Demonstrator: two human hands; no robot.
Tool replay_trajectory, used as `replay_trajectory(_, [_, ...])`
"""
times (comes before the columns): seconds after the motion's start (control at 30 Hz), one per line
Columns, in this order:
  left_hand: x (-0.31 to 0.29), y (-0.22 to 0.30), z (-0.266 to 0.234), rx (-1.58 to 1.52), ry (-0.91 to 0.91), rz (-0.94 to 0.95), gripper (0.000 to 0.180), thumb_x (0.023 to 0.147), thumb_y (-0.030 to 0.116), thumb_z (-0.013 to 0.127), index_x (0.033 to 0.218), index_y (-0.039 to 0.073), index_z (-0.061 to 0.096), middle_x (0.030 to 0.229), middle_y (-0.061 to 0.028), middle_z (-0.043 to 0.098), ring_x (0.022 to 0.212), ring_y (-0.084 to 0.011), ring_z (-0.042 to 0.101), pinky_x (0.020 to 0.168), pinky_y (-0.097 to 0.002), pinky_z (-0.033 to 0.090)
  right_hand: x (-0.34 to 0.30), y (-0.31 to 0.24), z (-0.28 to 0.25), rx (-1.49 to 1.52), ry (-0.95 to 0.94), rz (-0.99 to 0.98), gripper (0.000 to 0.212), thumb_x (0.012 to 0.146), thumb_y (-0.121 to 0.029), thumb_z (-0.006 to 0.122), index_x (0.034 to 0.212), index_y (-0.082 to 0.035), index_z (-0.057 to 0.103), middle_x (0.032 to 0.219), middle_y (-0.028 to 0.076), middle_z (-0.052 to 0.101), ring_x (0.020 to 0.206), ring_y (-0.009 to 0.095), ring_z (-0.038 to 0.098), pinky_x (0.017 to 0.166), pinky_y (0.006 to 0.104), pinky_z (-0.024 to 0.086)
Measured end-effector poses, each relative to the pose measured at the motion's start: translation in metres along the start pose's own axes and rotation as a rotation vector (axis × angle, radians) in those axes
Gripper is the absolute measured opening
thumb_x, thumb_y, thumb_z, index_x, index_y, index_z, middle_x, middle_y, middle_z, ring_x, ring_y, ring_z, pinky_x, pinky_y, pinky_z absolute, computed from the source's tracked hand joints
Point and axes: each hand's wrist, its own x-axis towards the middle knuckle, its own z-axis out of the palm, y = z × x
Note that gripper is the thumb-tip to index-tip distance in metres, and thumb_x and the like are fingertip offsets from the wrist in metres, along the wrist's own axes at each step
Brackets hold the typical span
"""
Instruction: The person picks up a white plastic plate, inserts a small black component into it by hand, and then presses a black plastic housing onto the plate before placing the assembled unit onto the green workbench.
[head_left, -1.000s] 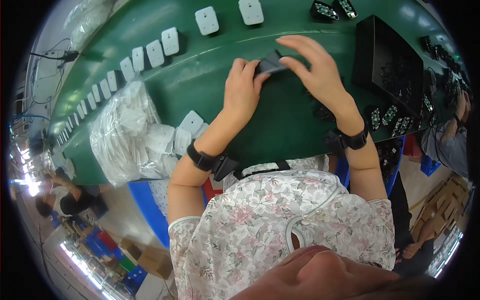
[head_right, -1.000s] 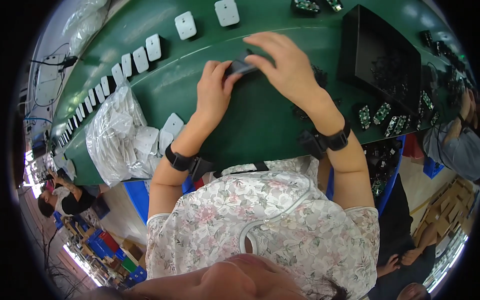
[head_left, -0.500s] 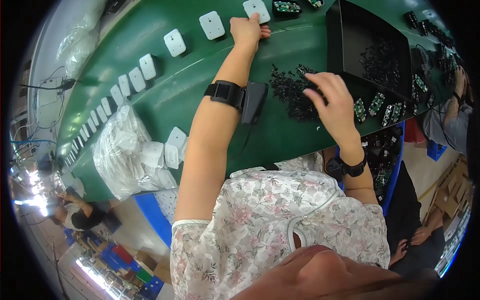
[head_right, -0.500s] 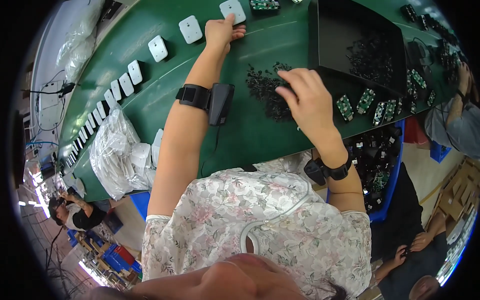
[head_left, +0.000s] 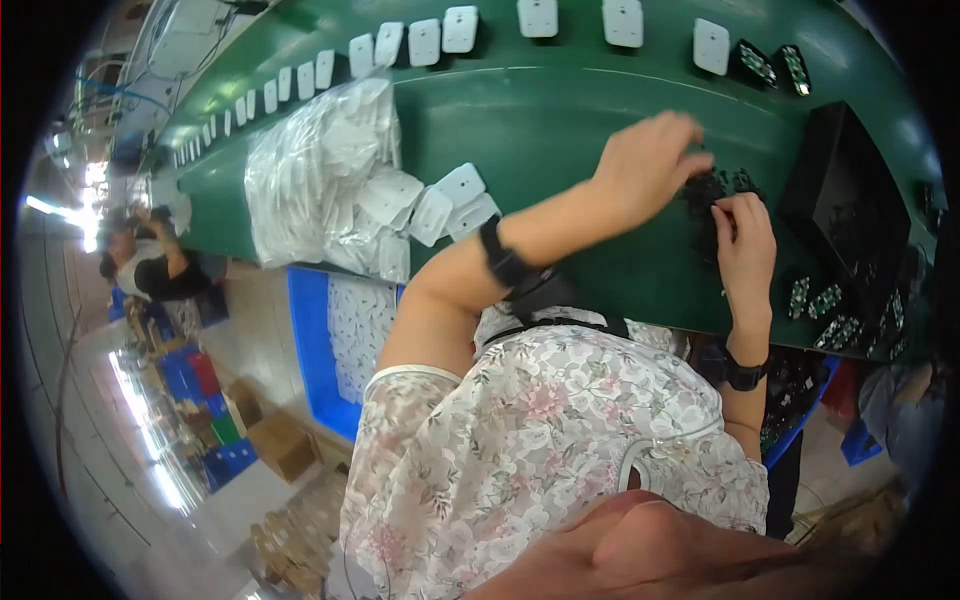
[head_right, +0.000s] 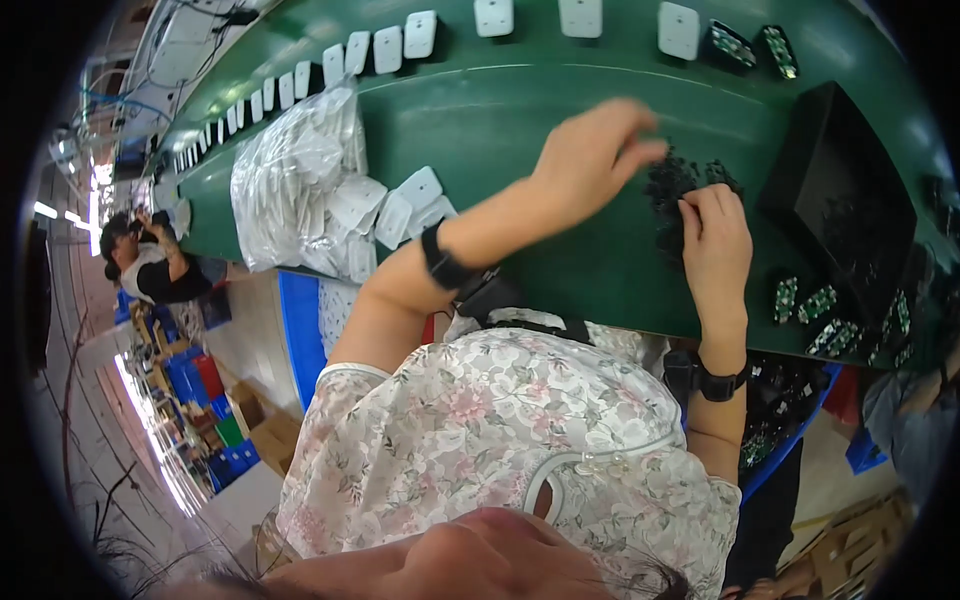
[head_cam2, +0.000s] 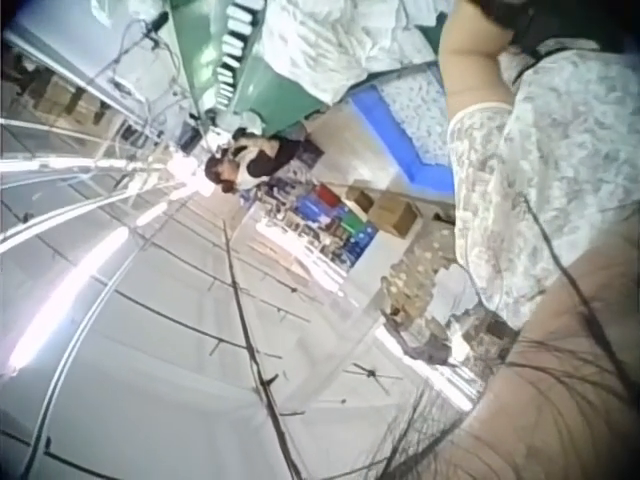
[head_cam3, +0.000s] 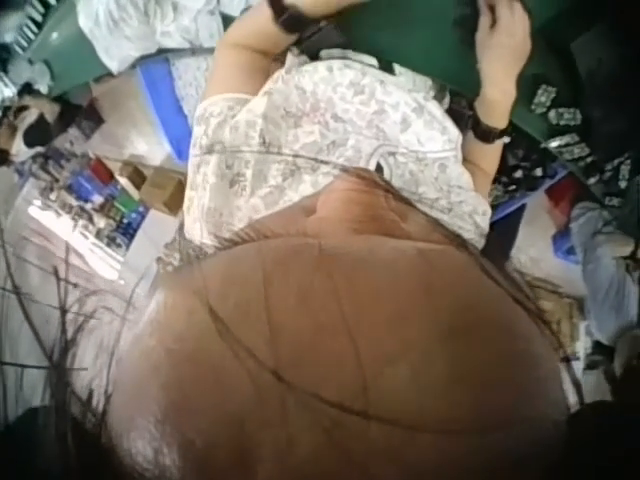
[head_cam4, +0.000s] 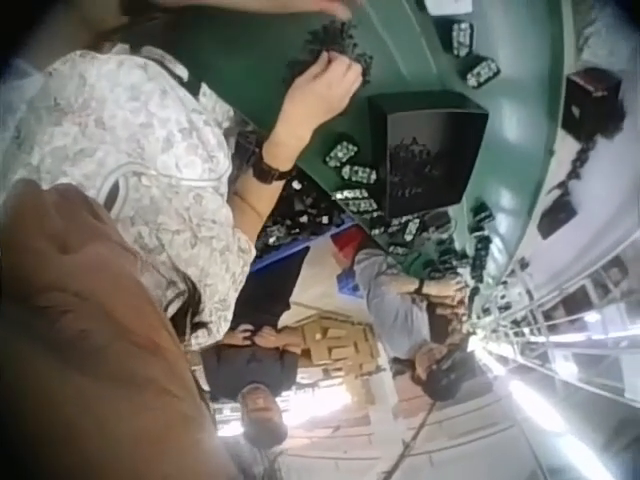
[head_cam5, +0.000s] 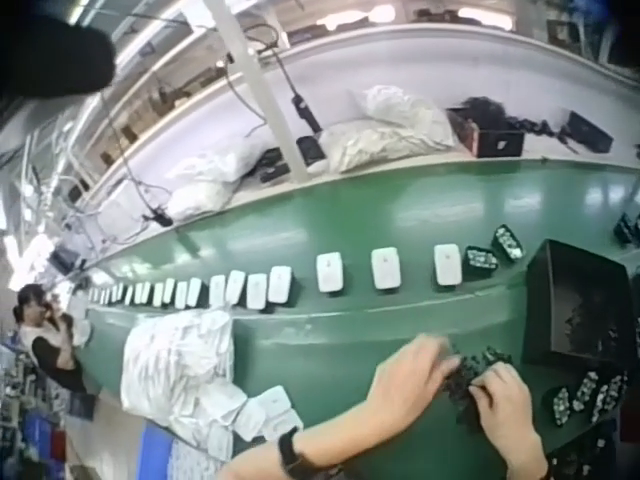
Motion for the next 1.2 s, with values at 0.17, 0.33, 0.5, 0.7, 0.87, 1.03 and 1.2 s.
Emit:
replay_trajectory(0.17, [-0.089,-0.017,-0.083,0.397,-0.01,-0.044,0.023,0.076,0.018,0.072,0.094,0.007,0.063,0.095,-0.0093,0.058,0.091,-0.0297,0.056,0.077,-0.0372,0.049,0.008,-0.007,0.0,-0.11,0.042,-0.066,0.009,0.082,-0.007,0.066,0.083,-0.003,0.058,0.082,0.006,0.055,0.073,0.023,0.055,0.064,0.0313,0.045])
replay_trajectory(0.33, [-0.127,-0.049,-0.146,0.803,-0.033,-0.286,0.046,0.068,0.034,0.078,0.095,0.003,0.058,0.09,-0.0116,0.053,0.085,-0.0289,0.053,0.072,-0.0373,0.049,0.012,-0.02,0.006,-0.086,0.011,-0.011,0.012,0.081,-0.009,0.068,0.081,-0.003,0.058,0.079,0.006,0.055,0.065,0.02,0.054,0.059,0.0295,0.044])
replay_trajectory(0.5, [-0.124,-0.069,-0.138,0.873,-0.059,-0.369,0.052,0.068,0.042,0.078,0.09,0.002,0.054,0.088,-0.0112,0.051,0.081,-0.0285,0.053,0.061,-0.0368,0.05,0.016,-0.034,0.018,0.036,-0.009,-0.062,0.013,0.082,-0.009,0.068,0.082,-0.001,0.058,0.076,0.008,0.054,0.062,0.019,0.053,0.058,0.0291,0.044])
replay_trajectory(0.7, [-0.111,-0.066,-0.144,0.928,-0.105,-0.324,0.033,0.078,0.029,0.073,0.084,0.001,0.057,0.089,-0.0119,0.052,0.083,-0.0292,0.053,0.063,-0.0356,0.049,0.025,-0.044,0.027,0.647,-0.138,0.343,0.006,0.088,-0.007,0.063,0.088,-0.001,0.061,0.082,0.003,0.063,0.069,0.01,0.057,0.062,0.0236,0.045])
replay_trajectory(0.87, [-0.088,-0.065,-0.148,0.922,-0.03,-0.153,0.018,0.081,0.018,0.068,0.088,0.004,0.059,0.084,-0.0101,0.052,0.08,-0.0291,0.053,0.063,-0.0364,0.048,0.036,-0.046,0.026,1.026,-0.24,0.411,0.009,0.092,-0.009,0.061,0.095,-0.001,0.061,0.087,0.006,0.065,0.075,0.01,0.06,0.067,0.0215,0.046])
replay_trajectory(1.03, [-0.064,-0.036,-0.126,0.301,0.081,-0.118,0.01,0.085,0.007,0.063,0.094,0.003,0.061,0.081,-0.0114,0.057,0.07,-0.0286,0.06,0.061,-0.0382,0.048,0.045,-0.059,0.024,1.184,-0.303,0.421,0.008,0.092,-0.01,0.061,0.095,-0.003,0.061,0.084,0.004,0.064,0.075,0.008,0.058,0.066,0.0201,0.044])
replay_trajectory(1.2, [-0.051,-0.01,-0.089,-0.178,0.006,-0.26,0.02,0.082,0.001,0.065,0.101,0.004,0.062,0.079,-0.0118,0.059,0.063,-0.0272,0.06,0.054,-0.0334,0.048,0.051,-0.075,0.029,1.133,-0.252,0.374,0.011,0.091,-0.014,0.063,0.09,-0.004,0.06,0.075,-0.002,0.055,0.069,0.005,0.049,0.063,0.0188,0.038])
